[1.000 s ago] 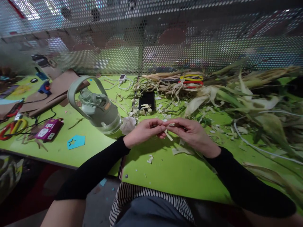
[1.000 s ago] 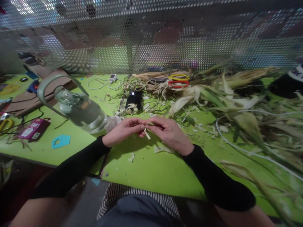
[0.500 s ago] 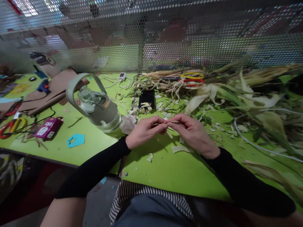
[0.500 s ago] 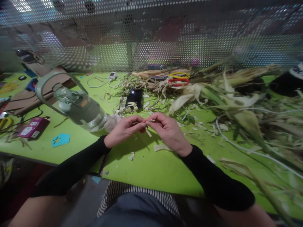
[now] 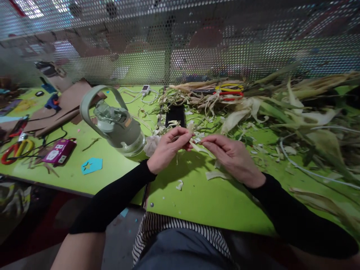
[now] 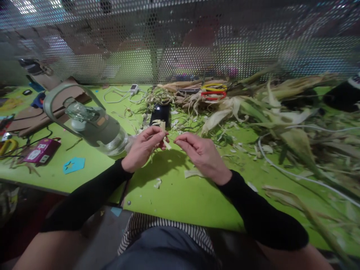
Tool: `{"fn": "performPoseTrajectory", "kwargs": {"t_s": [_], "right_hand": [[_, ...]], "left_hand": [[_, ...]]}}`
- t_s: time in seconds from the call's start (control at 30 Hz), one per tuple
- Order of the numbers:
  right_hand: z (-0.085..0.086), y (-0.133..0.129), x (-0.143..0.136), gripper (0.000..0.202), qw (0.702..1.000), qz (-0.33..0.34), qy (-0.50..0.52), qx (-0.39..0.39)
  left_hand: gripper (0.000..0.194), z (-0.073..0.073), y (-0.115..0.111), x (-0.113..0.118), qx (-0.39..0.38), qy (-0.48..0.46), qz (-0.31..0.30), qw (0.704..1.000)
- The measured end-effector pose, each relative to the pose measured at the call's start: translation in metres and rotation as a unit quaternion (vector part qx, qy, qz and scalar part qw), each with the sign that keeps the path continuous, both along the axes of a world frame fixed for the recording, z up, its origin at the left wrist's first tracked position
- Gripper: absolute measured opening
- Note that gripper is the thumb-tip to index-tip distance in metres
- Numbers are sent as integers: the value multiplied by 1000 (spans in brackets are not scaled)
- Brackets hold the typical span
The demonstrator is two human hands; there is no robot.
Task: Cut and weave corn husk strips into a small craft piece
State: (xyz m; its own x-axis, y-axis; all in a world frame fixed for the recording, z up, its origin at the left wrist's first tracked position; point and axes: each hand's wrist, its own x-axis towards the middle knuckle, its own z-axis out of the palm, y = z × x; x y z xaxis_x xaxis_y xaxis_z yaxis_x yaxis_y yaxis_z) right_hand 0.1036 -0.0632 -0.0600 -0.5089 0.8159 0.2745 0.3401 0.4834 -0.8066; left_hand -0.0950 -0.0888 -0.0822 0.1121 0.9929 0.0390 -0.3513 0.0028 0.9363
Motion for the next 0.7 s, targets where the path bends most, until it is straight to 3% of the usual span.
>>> {"fn": "performPoseTrajectory", "kwargs": {"t_s": [0.1, 0.2, 0.27, 0.33, 0.53, 0.63, 0.7], "right_hand": [[-5, -3, -2, 25, 988, 48, 130, -73], [-13, -6, -6, 29, 936, 110, 245, -230], [-15, -7, -9, 28, 908, 101, 277, -299], [-15, -8, -10, 26, 900, 80, 286, -319], [-14, -11, -12, 27, 925, 84, 236, -285], [-11, -12, -10, 27, 976, 98, 107, -164], [-7, -12, -8, 26, 992, 117, 13, -53]], "left_hand": [[32, -3, 0, 4, -45, -22, -49, 998], [31, -4, -2, 9, -80, -33, -71, 994], [30, -3, -5, 11, -79, -36, -69, 994], [29, -1, -8, 11, -64, -33, -65, 995], [30, 3, -7, 2, -2, 18, -47, 999], [31, -4, -2, -2, 12, 101, -61, 993], [31, -11, 0, -3, 10, 161, -88, 983]]}}
